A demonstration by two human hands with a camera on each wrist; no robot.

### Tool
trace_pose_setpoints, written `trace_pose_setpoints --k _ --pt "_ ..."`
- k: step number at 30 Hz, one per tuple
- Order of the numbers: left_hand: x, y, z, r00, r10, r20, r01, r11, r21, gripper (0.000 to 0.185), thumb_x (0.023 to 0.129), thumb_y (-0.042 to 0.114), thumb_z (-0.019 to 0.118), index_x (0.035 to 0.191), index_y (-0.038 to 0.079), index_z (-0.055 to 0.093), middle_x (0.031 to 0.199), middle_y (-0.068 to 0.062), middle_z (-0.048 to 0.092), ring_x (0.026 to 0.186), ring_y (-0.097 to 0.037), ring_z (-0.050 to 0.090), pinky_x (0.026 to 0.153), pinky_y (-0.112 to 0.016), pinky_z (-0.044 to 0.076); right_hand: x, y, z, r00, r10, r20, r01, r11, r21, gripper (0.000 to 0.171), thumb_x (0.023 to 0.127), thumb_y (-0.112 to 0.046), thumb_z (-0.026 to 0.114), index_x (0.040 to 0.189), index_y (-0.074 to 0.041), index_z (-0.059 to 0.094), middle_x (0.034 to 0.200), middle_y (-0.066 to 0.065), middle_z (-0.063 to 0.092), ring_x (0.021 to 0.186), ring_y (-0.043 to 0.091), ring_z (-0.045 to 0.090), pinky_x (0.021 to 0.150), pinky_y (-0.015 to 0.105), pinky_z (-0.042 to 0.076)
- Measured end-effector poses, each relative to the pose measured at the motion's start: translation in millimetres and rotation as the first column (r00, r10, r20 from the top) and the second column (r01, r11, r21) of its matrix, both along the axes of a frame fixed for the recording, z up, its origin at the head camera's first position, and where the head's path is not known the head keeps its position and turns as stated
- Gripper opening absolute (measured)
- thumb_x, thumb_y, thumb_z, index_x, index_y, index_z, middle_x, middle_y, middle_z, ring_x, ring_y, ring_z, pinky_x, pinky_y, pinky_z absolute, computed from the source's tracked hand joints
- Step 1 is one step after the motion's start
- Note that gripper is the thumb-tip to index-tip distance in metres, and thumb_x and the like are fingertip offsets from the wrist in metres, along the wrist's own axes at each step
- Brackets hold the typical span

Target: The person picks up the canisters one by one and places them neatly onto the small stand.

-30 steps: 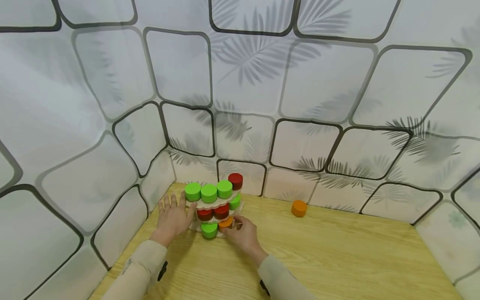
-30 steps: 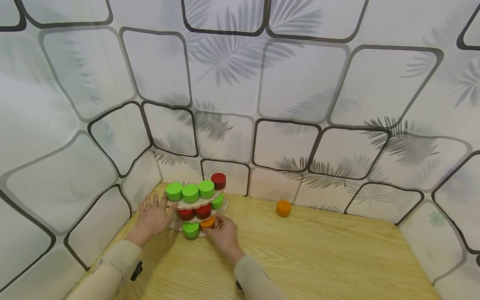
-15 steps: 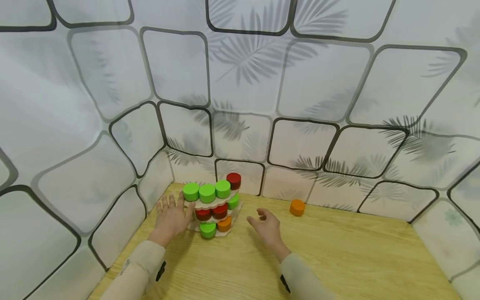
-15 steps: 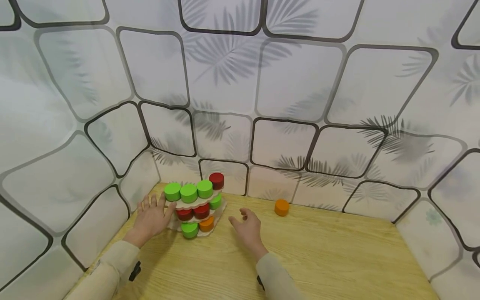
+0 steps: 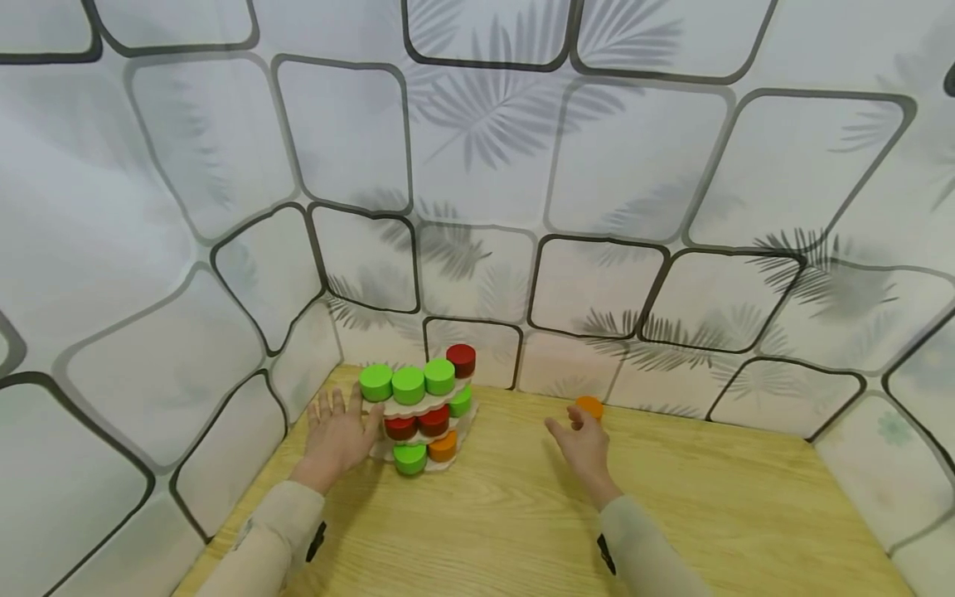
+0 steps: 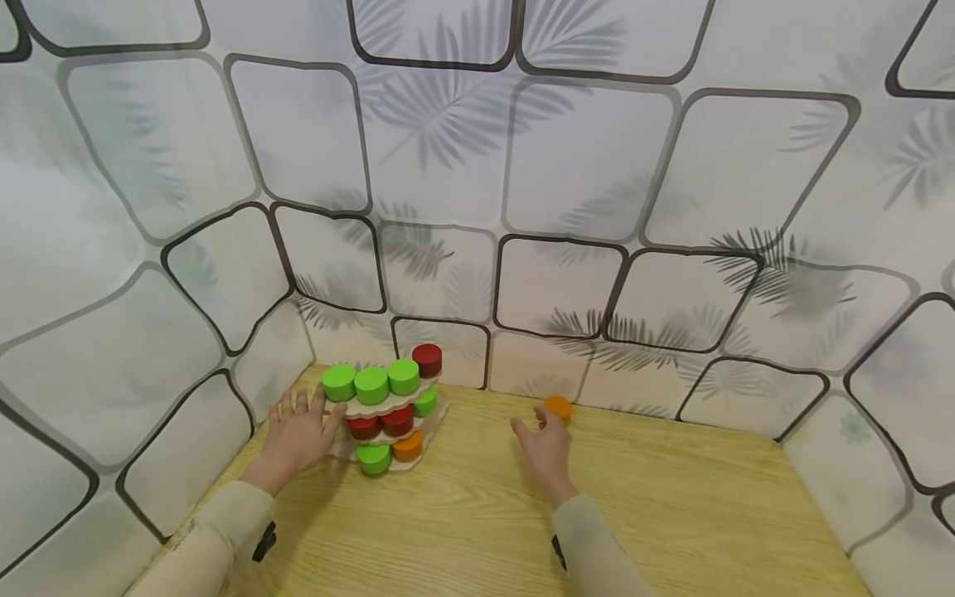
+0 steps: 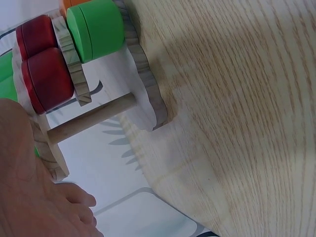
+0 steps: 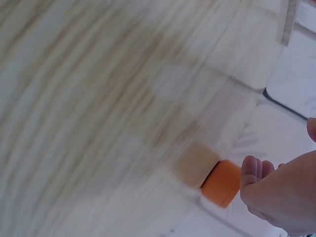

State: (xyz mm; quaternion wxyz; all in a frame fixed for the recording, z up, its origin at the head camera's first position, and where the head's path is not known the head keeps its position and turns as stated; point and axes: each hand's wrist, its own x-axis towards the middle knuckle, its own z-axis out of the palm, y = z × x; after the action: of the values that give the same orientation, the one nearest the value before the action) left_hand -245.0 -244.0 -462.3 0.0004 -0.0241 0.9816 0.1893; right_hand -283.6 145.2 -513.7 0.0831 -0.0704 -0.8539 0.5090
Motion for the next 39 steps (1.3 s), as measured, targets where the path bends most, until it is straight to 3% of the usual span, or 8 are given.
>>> trace_pose_setpoints --k 5,12,16,24,39 --pt "0.5 -0.5 0.3 1.0 -0.003 -0.004 0.003 1.0 -0.002 0.082 0.113 0.057 0.02 0.167 -0.003 0.013 0.165 -0.045 0.007 0.155 -0.064 -0.004 0.125 -0.076 -0.004 -2.0 11.9 -0.9 1.0 -0.021 -0.004 0.021 1.0 0.008 0.063 0.1 -0.027 0.074 0.147 0.009 0.054 0.146 0.033 0.058 0.135 0.048 0.056 0.11 0.059 0.051" --pt "0.7 -0.2 0.4 1.0 0.001 -0.014 -0.002 1.0 -0.013 0.081 0.113 0.057 0.02 0.167 -0.004 0.014 0.165 -0.045 0.009 0.155 -0.064 -0.002 0.125 -0.076 -0.002 -7.9 25.5 -4.1 0.992 -0.108 -0.069 0.112 0.992 0.055 0.059 0.097 -0.024 0.077 0.141 0.01 0.058 0.131 0.034 0.062 0.118 0.048 0.063 0.099 0.058 0.056" --pt "1.3 0.4 1.6 1.0 0.002 -0.03 -0.002 1.0 -0.019 0.081 0.113 0.057 0.02 0.167 -0.004 0.016 0.165 -0.045 0.011 0.155 -0.065 0.0 0.125 -0.076 -0.001 -12.9 31.4 -2.7 0.988 -0.138 -0.068 0.143 0.988 0.064 0.061 0.097 -0.024 0.077 0.141 0.012 0.056 0.133 0.035 0.06 0.116 0.047 0.061 0.094 0.057 0.056" --pt "3.1 1.6 2.2 0.999 -0.002 -0.039 0.0 0.999 -0.036 0.081 0.113 0.057 0.02 0.167 -0.004 0.017 0.164 -0.045 0.013 0.154 -0.065 0.002 0.125 -0.077 0.002 -21.7 40.2 0.0 0.988 -0.151 -0.009 0.152 0.988 0.018 0.066 0.096 -0.023 0.076 0.148 0.01 0.05 0.14 0.037 0.054 0.125 0.049 0.055 0.102 0.06 0.052" --pt "3.2 0.9 1.9 0.999 0.003 -0.038 -0.005 0.999 -0.036 0.08 0.113 0.056 0.022 0.167 -0.003 0.018 0.166 -0.043 0.014 0.155 -0.065 -0.001 0.125 -0.077 0.001 -35.8 50.0 -13.2 0.992 -0.113 0.058 0.112 0.993 0.026 0.075 0.096 -0.021 0.074 0.155 0.011 0.039 0.151 0.038 0.046 0.138 0.053 0.047 0.115 0.063 0.044"
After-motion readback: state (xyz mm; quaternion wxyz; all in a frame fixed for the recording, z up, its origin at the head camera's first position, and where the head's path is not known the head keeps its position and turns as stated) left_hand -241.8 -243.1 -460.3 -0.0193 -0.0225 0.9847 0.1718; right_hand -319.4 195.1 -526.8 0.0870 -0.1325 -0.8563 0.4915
